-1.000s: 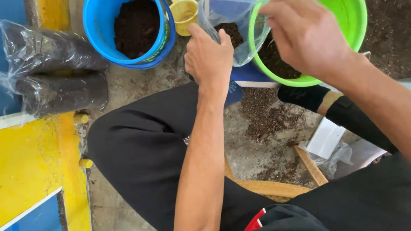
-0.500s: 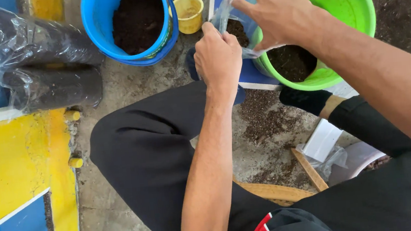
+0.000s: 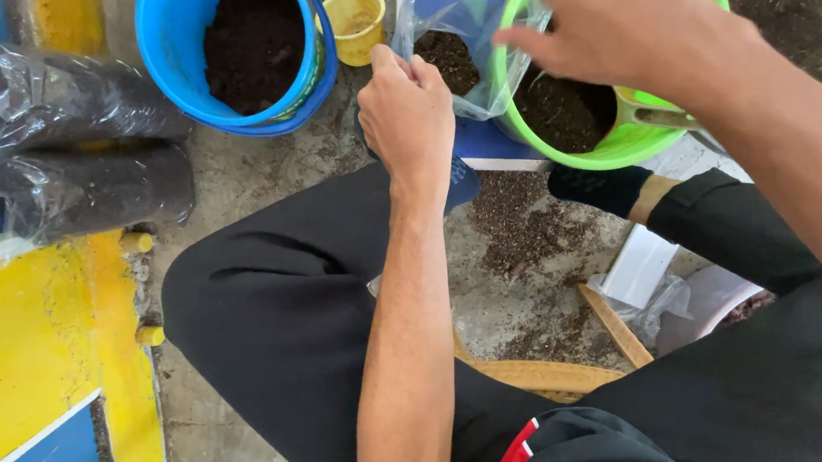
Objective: Filling a plastic bag with soil/fertilizer mix using a scoop and pitcher.
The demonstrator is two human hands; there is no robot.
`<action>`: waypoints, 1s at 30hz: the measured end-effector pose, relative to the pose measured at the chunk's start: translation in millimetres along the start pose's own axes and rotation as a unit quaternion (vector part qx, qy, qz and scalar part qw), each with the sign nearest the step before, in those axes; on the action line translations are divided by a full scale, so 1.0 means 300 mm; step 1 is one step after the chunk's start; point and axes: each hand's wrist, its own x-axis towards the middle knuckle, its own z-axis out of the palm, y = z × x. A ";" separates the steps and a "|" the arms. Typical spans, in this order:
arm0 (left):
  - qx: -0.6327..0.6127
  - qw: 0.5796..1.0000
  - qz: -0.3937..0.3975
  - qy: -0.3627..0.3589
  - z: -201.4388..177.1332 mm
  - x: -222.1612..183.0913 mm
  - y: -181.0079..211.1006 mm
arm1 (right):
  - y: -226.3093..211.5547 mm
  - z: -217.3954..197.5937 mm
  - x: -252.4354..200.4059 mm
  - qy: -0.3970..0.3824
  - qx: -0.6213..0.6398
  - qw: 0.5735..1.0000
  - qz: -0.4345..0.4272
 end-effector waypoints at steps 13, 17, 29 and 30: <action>-0.012 0.999 0.029 -0.004 -0.005 0.000 0.017 | 0.166 0.443 -0.548 -0.375 -0.021 0.865 0.334; 0.000 0.999 0.040 0.005 0.000 -0.007 -0.005 | 0.199 0.524 -0.549 -0.394 0.014 0.842 0.367; -0.018 0.998 0.051 0.016 -0.001 0.003 -0.012 | 0.264 0.413 -0.577 -0.271 0.360 0.702 0.552; -0.021 0.999 0.044 0.013 -0.001 0.008 -0.003 | 0.264 0.395 -0.579 -0.213 0.432 0.657 0.580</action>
